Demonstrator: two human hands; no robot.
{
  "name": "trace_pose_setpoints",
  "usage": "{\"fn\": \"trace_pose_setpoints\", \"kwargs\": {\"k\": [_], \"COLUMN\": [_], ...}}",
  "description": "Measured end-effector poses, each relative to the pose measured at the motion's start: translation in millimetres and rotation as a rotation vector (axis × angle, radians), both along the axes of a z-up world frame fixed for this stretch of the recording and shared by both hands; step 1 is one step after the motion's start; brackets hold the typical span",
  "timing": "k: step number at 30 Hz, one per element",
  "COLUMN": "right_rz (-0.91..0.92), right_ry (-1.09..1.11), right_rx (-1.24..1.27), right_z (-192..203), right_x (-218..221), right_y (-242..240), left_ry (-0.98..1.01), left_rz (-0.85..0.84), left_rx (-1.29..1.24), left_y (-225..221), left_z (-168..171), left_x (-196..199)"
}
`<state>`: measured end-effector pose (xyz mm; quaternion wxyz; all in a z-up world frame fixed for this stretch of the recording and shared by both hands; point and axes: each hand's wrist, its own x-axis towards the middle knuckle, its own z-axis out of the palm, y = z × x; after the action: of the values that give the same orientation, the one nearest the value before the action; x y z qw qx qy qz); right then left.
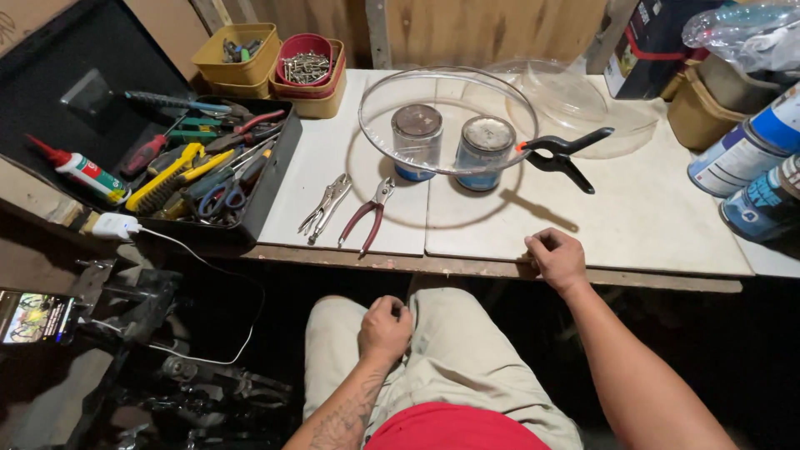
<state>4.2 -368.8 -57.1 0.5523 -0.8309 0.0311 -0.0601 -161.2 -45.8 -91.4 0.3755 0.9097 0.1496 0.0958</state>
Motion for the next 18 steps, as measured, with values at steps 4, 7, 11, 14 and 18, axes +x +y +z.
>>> {"fn": "trace_pose_setpoints", "kwargs": {"k": [4,7,11,14,18], "right_rz": [0.002,0.008,0.006,-0.007,-0.004], "right_ry": [0.013,0.012,0.005,0.054,0.057], "right_rx": [-0.032,-0.094,-0.153,0.054,0.057], "right_z": [7.2,9.9,6.0,33.3,36.4], "right_x": [-2.0,-4.4,-3.8,-14.9,-19.0], "right_y": [-1.0,-0.2,-0.3,7.7,8.6], "left_ry": [0.045,0.062,0.098,0.083,0.041], "left_rz": [0.037,0.052,0.05,0.091,0.075], "left_rx": [0.017,0.025,0.012,0.016,-0.001], "left_y": [8.1,13.9,14.0,10.4,9.5], "left_z": [-12.8,-21.7,-2.2,1.2,-9.1], "left_x": [-3.9,-6.5,-16.6,-16.5,-16.4]}}
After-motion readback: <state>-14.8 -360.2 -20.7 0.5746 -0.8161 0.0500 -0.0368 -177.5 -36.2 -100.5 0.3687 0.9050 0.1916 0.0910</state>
